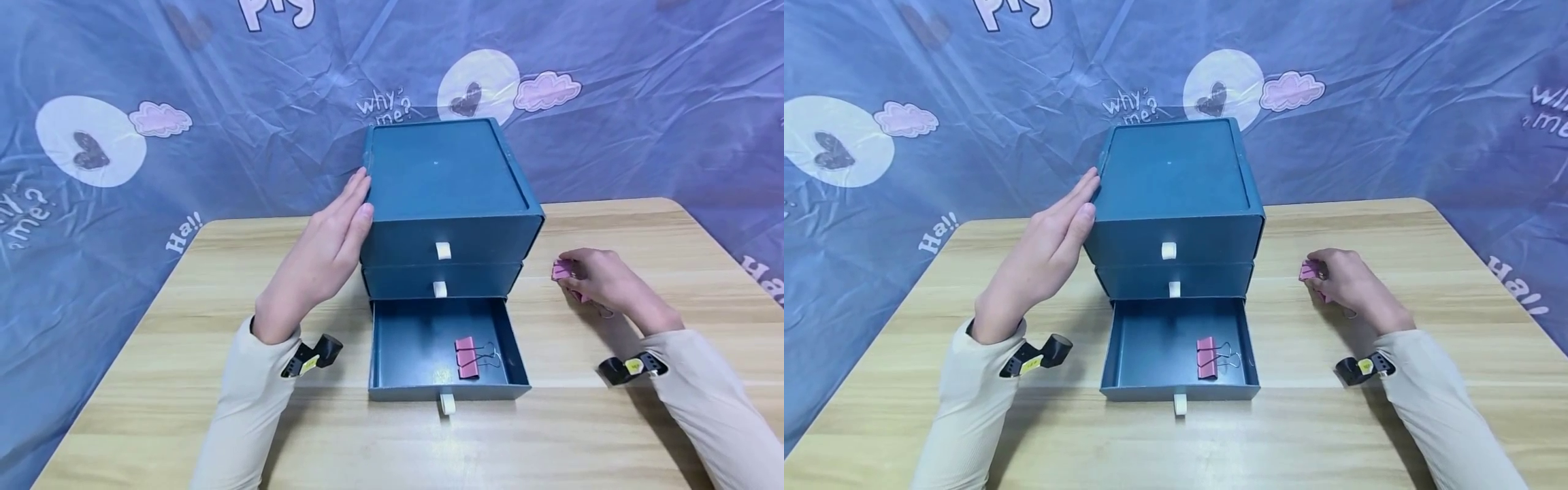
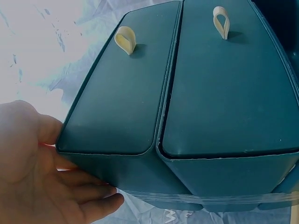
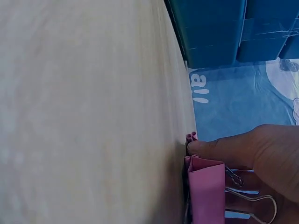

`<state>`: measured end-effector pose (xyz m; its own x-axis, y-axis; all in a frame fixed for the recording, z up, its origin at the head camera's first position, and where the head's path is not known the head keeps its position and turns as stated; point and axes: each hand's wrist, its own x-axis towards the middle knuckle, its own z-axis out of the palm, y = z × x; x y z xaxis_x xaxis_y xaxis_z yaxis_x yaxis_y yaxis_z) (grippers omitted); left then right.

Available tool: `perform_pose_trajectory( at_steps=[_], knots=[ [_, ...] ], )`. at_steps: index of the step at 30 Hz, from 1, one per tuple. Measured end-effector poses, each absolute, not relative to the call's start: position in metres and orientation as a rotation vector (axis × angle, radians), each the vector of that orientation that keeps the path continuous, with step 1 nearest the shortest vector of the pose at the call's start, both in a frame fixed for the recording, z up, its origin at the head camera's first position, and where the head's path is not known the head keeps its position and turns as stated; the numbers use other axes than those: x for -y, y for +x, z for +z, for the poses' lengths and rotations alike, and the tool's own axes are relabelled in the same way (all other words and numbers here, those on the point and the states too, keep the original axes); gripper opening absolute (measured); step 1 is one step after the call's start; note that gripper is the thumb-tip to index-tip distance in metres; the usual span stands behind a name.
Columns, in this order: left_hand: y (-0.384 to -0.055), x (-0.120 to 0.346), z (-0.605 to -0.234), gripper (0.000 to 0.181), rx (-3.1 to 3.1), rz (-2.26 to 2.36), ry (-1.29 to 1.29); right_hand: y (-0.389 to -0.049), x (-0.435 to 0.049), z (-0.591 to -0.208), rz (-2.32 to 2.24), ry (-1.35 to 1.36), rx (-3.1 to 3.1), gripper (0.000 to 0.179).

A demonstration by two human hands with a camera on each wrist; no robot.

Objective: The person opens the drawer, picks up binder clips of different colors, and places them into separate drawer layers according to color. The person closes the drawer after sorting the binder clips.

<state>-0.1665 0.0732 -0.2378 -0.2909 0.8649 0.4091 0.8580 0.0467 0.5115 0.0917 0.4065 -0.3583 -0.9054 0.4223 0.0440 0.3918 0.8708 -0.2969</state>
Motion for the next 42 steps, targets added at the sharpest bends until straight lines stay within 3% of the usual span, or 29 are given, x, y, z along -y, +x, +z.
perform_pose_trajectory(
  at_steps=[6, 15, 24, 42],
  knots=[
    [-0.166, -0.074, -0.237, 0.053, -2.263, 1.068, 1.848, 0.094, -0.4, -0.355, 0.422, -0.59, 2.888, 0.031],
    [-0.166, -0.075, -0.238, 0.052, -2.265, 1.091, 1.865, 0.092, -0.376, -0.329, 0.325, -0.275, 2.807, 0.031],
    [-0.166, -0.077, -0.239, 0.053, -2.275, 1.074, 1.86, 0.097, -0.351, -0.307, 0.275, -0.217, 2.843, 0.034],
    [-0.167, -0.076, -0.239, 0.053, -2.278, 1.11, 1.864, 0.092, -0.336, -0.3, 0.233, -0.049, 2.817, 0.03]
  ],
)
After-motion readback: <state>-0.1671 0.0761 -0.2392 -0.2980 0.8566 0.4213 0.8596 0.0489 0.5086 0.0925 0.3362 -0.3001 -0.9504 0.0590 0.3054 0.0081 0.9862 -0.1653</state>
